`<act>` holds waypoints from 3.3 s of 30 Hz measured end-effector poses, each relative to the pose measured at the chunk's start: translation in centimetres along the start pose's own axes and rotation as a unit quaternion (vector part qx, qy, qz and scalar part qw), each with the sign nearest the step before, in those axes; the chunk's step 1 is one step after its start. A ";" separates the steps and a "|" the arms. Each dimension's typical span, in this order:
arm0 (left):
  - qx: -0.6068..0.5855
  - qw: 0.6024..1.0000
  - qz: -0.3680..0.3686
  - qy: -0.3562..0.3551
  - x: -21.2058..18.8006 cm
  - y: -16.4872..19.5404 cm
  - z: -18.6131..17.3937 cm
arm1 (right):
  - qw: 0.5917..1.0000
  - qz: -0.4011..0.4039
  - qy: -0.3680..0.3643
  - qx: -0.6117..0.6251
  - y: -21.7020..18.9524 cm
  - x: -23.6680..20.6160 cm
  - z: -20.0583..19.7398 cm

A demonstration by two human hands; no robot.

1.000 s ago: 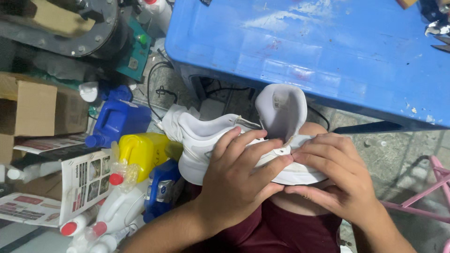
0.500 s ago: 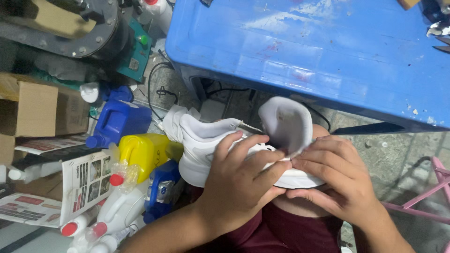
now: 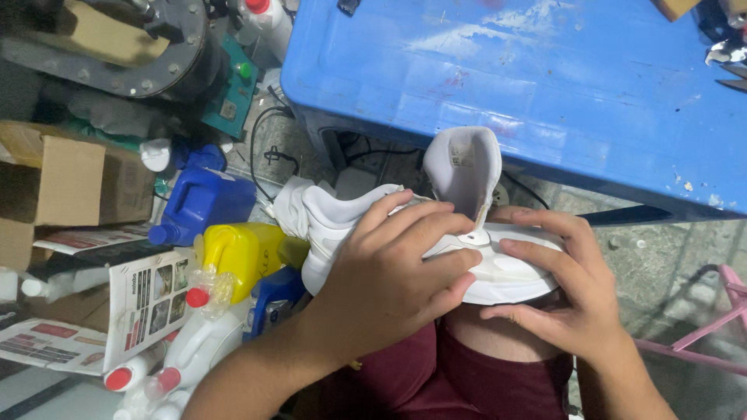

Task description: The person inserts a yellow shoe tree into a white sneaker and places it into a shoe repair press machine. After removing the shoe, they inspect it and use a pair of pliers to work on the sole area.

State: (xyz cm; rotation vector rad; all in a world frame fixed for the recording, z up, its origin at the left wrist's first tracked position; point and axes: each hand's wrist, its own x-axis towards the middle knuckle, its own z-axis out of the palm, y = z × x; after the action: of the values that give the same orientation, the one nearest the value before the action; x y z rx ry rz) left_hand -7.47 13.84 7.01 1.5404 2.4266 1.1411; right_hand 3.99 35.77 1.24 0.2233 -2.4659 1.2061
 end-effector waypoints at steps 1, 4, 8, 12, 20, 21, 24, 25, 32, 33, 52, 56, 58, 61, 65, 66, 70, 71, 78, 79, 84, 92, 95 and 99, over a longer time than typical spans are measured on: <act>0.005 1.000 0.012 -0.008 0.2 0.0 0.0 | 1.000 0.004 -0.002 0.015 0.2 -0.1 0.1; 0.031 0.998 0.044 -0.021 0.8 0.2 -0.1 | 1.000 0.000 -0.005 0.016 0.6 -0.4 0.1; 0.053 0.996 0.060 -0.030 1.6 0.3 0.0 | 1.000 -0.015 -0.007 -0.004 0.8 -0.6 0.1; 0.041 0.996 0.063 -0.038 2.2 0.1 0.9 | 1.000 -0.021 0.001 0.002 1.0 -0.6 0.4; 0.078 0.992 0.086 -0.040 2.1 0.6 -0.6 | 0.999 -0.007 0.010 0.033 2.0 -1.3 0.4; 0.089 0.991 0.090 -0.034 2.1 0.7 -1.3 | 1.000 0.000 0.015 0.027 2.1 -1.4 0.3; 0.101 0.994 0.030 0.019 1.3 0.5 -3.6 | 0.999 0.013 0.024 0.026 2.3 -1.3 0.4; 0.103 0.995 -0.006 0.002 1.0 0.1 -4.2 | 0.999 0.010 0.026 0.036 2.3 -1.2 0.3; -0.025 0.953 -0.303 0.010 -3.1 -0.1 -3.7 | 0.981 -0.019 0.071 0.177 1.5 2.1 -0.2; -0.068 0.935 -0.347 0.025 -3.6 0.3 -3.2 | 0.971 -0.002 0.074 0.227 1.3 2.7 0.0; -0.701 0.597 -0.385 0.063 -4.7 -1.1 6.4 | 0.874 0.200 -0.074 0.438 0.5 2.5 4.2; -0.683 0.633 -0.363 0.040 -3.9 -1.8 5.9 | 0.932 0.116 -0.086 0.333 1.7 2.1 4.0; -0.666 0.649 -0.366 0.019 -4.0 -2.2 5.9 | 0.951 0.089 -0.083 0.284 2.2 1.8 4.0; -0.635 0.680 -0.368 -0.010 -4.5 -2.8 6.1 | 0.963 0.079 -0.076 0.245 2.6 1.1 4.3; -0.628 0.711 -0.317 -0.013 -5.1 -3.1 6.5 | 0.965 0.096 -0.066 0.235 2.6 0.6 4.7; -0.634 0.710 -0.306 -0.015 -5.2 -3.1 6.5 | 0.967 0.091 -0.059 0.230 2.5 0.6 4.8; -0.632 0.721 -0.281 -0.041 -5.0 -3.2 6.5 | 0.970 0.080 -0.034 0.227 2.1 0.3 5.2; -0.635 0.719 -0.279 -0.045 -4.9 -3.2 6.4 | 0.969 0.079 -0.028 0.231 2.0 0.2 5.2; -0.636 0.722 -0.265 -0.064 -4.7 -2.9 6.2 | 0.960 0.092 -0.004 0.263 1.8 -0.2 5.5; -0.643 0.714 -0.273 -0.055 -4.7 -2.8 6.2 | 0.961 0.098 -0.012 0.260 2.0 -0.2 5.4; -0.662 0.699 -0.268 -0.049 -4.7 -2.7 6.4 | 0.961 0.106 -0.019 0.255 1.8 -0.2 5.4; -0.682 0.672 -0.289 -0.015 -4.6 -3.4 6.0 | 0.894 0.136 -0.150 0.400 2.8 0.9 4.0; -0.700 0.655 -0.286 -0.017 -4.6 -3.3 5.9 | 0.931 0.112 -0.165 0.306 2.8 0.9 3.6; -0.675 0.687 -0.269 -0.008 -4.6 -3.0 5.9 | 0.937 0.117 -0.137 0.300 2.2 0.7 4.0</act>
State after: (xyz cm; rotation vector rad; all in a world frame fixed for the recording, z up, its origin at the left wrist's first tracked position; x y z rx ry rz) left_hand -5.07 12.76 -0.63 0.2894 1.0438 1.9021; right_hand 1.60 33.95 -2.32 0.2804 -2.3124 2.1484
